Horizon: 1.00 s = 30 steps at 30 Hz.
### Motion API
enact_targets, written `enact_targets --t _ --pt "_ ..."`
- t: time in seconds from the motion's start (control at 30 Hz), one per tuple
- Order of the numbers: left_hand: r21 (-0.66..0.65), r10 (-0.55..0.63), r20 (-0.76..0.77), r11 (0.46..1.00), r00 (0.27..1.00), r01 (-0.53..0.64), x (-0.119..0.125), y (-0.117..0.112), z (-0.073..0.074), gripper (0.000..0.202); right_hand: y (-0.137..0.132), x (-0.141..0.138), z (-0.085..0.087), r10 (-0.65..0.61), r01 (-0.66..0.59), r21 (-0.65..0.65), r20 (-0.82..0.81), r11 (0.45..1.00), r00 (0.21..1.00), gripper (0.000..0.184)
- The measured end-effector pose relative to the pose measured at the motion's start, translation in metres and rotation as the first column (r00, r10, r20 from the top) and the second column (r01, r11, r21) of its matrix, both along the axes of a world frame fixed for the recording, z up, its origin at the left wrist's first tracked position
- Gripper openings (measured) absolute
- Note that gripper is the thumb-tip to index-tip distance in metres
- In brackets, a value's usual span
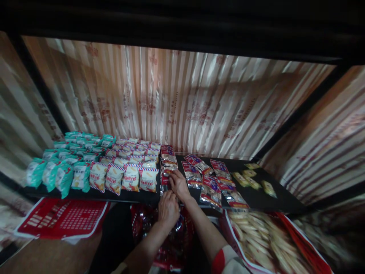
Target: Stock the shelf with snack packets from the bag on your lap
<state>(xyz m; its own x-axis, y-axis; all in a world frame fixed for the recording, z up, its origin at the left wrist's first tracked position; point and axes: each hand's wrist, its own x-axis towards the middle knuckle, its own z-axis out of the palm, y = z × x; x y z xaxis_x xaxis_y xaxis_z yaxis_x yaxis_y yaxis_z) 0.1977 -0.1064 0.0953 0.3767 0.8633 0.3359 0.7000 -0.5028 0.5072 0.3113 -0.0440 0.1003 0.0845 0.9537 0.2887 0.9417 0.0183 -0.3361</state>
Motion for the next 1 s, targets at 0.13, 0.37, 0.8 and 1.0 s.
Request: enact_targets --t 0.13,0.37,0.8,1.0 --pt "-0.016 -0.049 -0.004 0.999 0.999 0.049 -0.015 -0.016 -0.009 0.031 -0.023 -0.012 -0.01 0.025 -0.023 0.042 -0.03 0.999 0.999 0.035" --pt "0.053 -0.19 0.076 0.981 0.979 0.186 -0.044 -0.04 -0.041 0.027 -0.066 -0.035 -0.035 0.092 -0.065 0.228 -0.108 0.971 0.99 0.029" --pt "-0.158 -0.377 0.027 0.913 0.926 0.376 -0.085 -0.062 -0.094 0.024 -0.131 -0.066 -0.077 -0.002 -0.017 -0.124 -0.154 0.992 0.988 0.028" --pt "-0.546 -0.304 0.019 0.795 0.952 0.264 -0.094 -0.05 -0.114 0.031 -0.133 -0.068 -0.108 -0.099 -0.008 -0.484 -0.196 0.875 0.975 0.029"
